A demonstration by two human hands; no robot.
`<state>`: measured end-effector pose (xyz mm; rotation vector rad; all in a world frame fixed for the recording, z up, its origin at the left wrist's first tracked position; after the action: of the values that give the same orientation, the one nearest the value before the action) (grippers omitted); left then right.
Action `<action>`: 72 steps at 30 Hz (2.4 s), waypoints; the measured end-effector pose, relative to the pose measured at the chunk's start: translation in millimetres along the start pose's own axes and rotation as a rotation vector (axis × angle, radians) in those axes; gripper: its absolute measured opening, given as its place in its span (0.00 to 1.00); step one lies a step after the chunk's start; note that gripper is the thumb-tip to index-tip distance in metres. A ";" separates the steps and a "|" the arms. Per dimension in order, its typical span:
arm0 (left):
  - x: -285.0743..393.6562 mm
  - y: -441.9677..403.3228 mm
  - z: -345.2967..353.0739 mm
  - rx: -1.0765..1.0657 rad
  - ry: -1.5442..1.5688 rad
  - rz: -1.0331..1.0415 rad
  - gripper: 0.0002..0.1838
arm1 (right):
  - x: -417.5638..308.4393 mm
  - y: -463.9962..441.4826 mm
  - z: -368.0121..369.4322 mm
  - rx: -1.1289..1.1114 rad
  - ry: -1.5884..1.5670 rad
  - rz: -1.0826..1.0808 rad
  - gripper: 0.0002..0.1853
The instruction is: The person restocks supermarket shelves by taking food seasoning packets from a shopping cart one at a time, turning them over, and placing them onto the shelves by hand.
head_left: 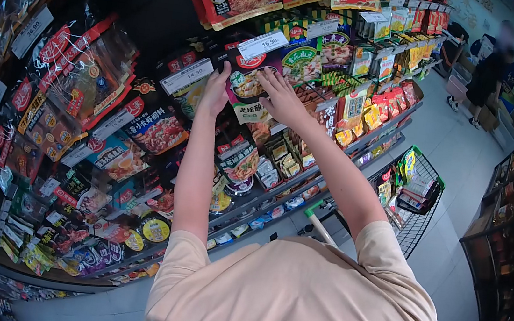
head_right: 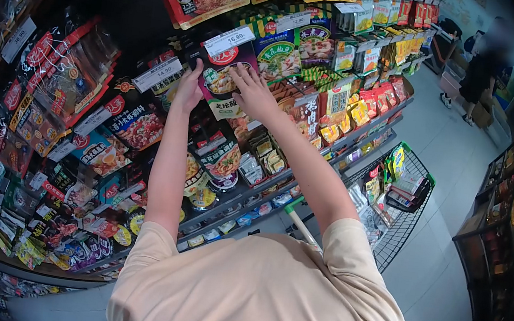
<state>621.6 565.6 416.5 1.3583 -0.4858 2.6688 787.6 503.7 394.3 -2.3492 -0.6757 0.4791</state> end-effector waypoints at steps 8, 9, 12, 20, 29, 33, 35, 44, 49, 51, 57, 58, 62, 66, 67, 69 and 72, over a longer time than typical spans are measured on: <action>-19.2 22.3 -4.0 0.120 -0.339 0.143 0.26 | 7.2 6.9 15.1 -0.041 0.014 0.030 0.41; -21.9 28.0 0.5 0.094 -0.543 0.170 0.26 | 6.9 7.8 16.4 -0.043 0.011 0.028 0.41; -31.7 42.5 7.3 0.096 -0.747 0.240 0.25 | 5.6 10.1 23.4 -0.095 0.003 0.048 0.42; -43.7 65.2 15.2 0.191 -1.012 0.332 0.28 | -6.6 11.7 35.4 -0.135 -0.113 0.051 0.45; -49.7 40.1 -48.7 0.313 -1.061 0.231 0.26 | -5.8 18.1 47.5 -0.133 -0.113 0.047 0.42; -55.4 23.1 -80.6 0.401 -1.010 0.095 0.23 | -4.7 20.4 53.5 -0.216 -0.074 0.057 0.40; -48.5 19.0 -81.3 0.390 -0.973 0.219 0.22 | -1.7 21.7 56.6 -0.225 -0.070 0.062 0.39; -49.1 2.8 -91.9 0.377 -0.980 0.256 0.20 | 20.6 43.2 52.4 -0.162 -0.132 0.105 0.37; -44.5 1.0 -96.6 0.510 -1.041 0.232 0.22 | 18.8 60.9 21.1 -0.015 -0.241 0.121 0.36; -40.3 2.6 -89.2 0.462 -1.001 0.223 0.22 | 20.7 73.0 10.3 0.020 -0.283 0.150 0.35; -42.5 2.0 -89.7 0.414 -0.877 0.145 0.21 | 42.6 149.2 -33.1 0.142 -0.356 0.434 0.30; -41.7 4.1 -87.2 0.408 -0.846 0.169 0.20 | 51.5 171.0 -36.5 0.152 -0.364 0.520 0.29; -39.7 13.9 -73.9 0.275 -0.568 0.279 0.15 | 88.0 277.6 -41.9 0.122 -0.412 0.850 0.25; -24.9 29.2 -78.8 0.389 -0.527 0.375 0.22 | 123.5 411.2 -34.1 0.052 -0.095 0.986 0.20; -23.2 39.4 -74.8 0.438 -0.464 0.415 0.25 | 127.8 443.1 -31.6 -0.008 0.004 1.011 0.20; -16.3 63.7 -44.8 0.394 -0.570 0.516 0.28 | 125.5 492.0 -33.4 -0.190 0.078 1.199 0.20; -35.9 96.6 -1.2 0.402 -0.574 0.567 0.27 | 117.3 540.7 -24.8 -0.350 0.128 1.285 0.20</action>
<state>619.1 476.7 364.6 2.4612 -0.4449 2.8617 1079.1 200.6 34.0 -2.8581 0.9969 0.7437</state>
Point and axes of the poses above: each hand's wrist, its own y-axis away from the middle knuckle, its own z-axis out of the palm, x = y × z, the point moved 8 cm from there along -y, towards the middle knuckle, and after that the axes turned 9 degrees about y, right-handed, at the moved point
